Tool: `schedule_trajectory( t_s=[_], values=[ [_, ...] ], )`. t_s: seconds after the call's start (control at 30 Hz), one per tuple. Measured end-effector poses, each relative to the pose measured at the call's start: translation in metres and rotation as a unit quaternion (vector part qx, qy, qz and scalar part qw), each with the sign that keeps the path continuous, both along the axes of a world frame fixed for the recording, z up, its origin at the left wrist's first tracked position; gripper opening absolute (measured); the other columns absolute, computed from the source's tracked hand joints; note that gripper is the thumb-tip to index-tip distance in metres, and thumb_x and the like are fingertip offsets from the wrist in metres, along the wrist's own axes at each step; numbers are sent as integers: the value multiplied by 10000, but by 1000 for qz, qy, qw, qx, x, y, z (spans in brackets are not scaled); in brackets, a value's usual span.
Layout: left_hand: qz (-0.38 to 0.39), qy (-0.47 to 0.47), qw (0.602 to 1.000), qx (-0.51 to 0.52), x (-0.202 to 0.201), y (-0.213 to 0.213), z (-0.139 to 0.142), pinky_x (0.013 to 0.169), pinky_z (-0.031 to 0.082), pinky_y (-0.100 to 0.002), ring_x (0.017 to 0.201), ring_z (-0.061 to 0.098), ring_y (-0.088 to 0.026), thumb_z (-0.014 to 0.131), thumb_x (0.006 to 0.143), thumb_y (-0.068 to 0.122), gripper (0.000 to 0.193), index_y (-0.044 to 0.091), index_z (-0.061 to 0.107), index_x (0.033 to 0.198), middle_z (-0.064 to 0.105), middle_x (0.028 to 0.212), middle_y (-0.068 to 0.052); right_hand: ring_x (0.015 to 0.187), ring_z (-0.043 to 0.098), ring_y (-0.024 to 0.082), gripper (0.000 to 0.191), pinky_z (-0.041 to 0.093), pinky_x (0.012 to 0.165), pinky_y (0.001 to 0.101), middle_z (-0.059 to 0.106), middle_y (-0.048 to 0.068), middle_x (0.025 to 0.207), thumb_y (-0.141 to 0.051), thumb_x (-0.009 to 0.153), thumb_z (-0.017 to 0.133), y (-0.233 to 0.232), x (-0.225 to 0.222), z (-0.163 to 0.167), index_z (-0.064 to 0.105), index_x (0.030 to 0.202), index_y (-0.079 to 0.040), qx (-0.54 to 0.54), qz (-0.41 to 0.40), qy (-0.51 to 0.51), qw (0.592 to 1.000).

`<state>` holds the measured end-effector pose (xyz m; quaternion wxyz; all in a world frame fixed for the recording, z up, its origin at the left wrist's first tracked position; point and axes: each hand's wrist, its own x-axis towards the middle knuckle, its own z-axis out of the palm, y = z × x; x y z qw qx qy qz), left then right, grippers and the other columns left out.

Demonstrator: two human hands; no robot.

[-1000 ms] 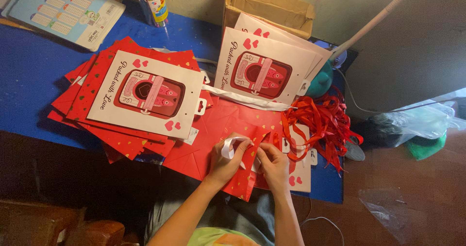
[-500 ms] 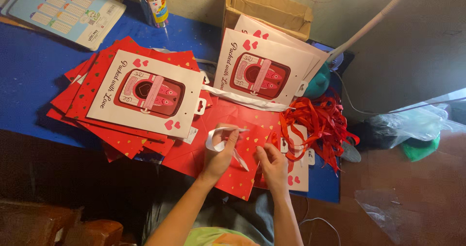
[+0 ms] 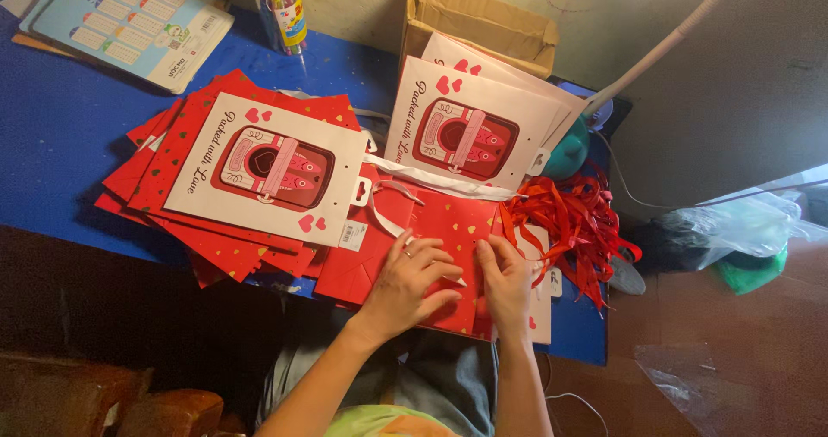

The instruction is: The person sits at a table with a stack of red Valentine's Day gift bags and loose ribbons. They take a ribbon, thread it through the handle holes of a bag, tie it to form a handle, and set the finished bag on the pile, repeating the process bag by bag.

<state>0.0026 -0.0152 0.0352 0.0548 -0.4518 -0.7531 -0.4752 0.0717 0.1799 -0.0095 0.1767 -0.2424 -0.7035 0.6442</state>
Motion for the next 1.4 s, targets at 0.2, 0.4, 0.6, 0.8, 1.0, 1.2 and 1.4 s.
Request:
schedule_trajectory(
  t_s=[0.2, 0.4, 0.6, 0.8, 1.0, 1.2, 1.4],
  values=[
    [29, -26, 999, 1, 1, 8, -21, 1096, 407, -474, 972, 634, -260, 793, 862, 230, 163, 112, 685, 896, 651, 910, -40, 911, 662, 79, 319, 535, 816, 234, 742, 36, 1031, -188, 1041, 561, 4, 20, 2, 686, 1251, 16, 9, 43, -47, 998],
    [50, -62, 997, 22, -4, 10, -21, 1005, 446, -449, 912, 630, -286, 783, 858, 213, 176, 88, 660, 878, 647, 863, -60, 984, 666, 86, 317, 548, 849, 257, 734, 54, 1103, -65, 964, 622, -3, 39, -2, 650, 1270, 14, -44, 120, -55, 990],
    [46, -98, 994, 17, -4, 10, -14, 1005, 432, -464, 892, 638, -294, 803, 811, 340, 299, 81, 667, 873, 670, 845, -77, 963, 674, 88, 268, 547, 826, 249, 735, 52, 1062, -15, 933, 649, 3, 45, -8, 667, 1200, 10, -38, 142, -71, 987],
    [49, -107, 993, -16, 2, 18, -14, 1096, 354, -523, 813, 672, -262, 799, 802, 399, 345, 91, 644, 810, 677, 758, -58, 924, 667, 76, 195, 535, 797, 229, 729, 39, 1004, -17, 948, 653, -1, 41, -21, 673, 1139, 19, -25, 128, -40, 991],
    [55, -118, 991, -15, 4, 17, -19, 1102, 364, -516, 813, 659, -262, 778, 809, 374, 312, 93, 646, 841, 662, 755, -57, 717, 621, 82, 155, 487, 615, 254, 717, 35, 844, -30, 938, 659, -18, 33, -4, 717, 1081, -10, 15, 66, -104, 992],
    [64, -103, 993, -2, 5, 17, -22, 1157, 315, -558, 856, 656, -254, 757, 830, 321, 252, 98, 641, 824, 658, 779, -47, 739, 657, 78, 130, 521, 667, 230, 719, 12, 855, -27, 896, 688, -34, 32, 16, 723, 1020, -13, 206, 48, -38, 977],
    [63, -88, 994, -1, 6, 17, -21, 1239, 195, -609, 886, 660, -228, 748, 827, 268, 201, 98, 646, 797, 668, 788, -26, 863, 694, 158, 82, 575, 792, 289, 686, 84, 988, -31, 995, 617, -21, 34, 2, 645, 1072, -26, 22, 8, 33, 999]
  ],
)
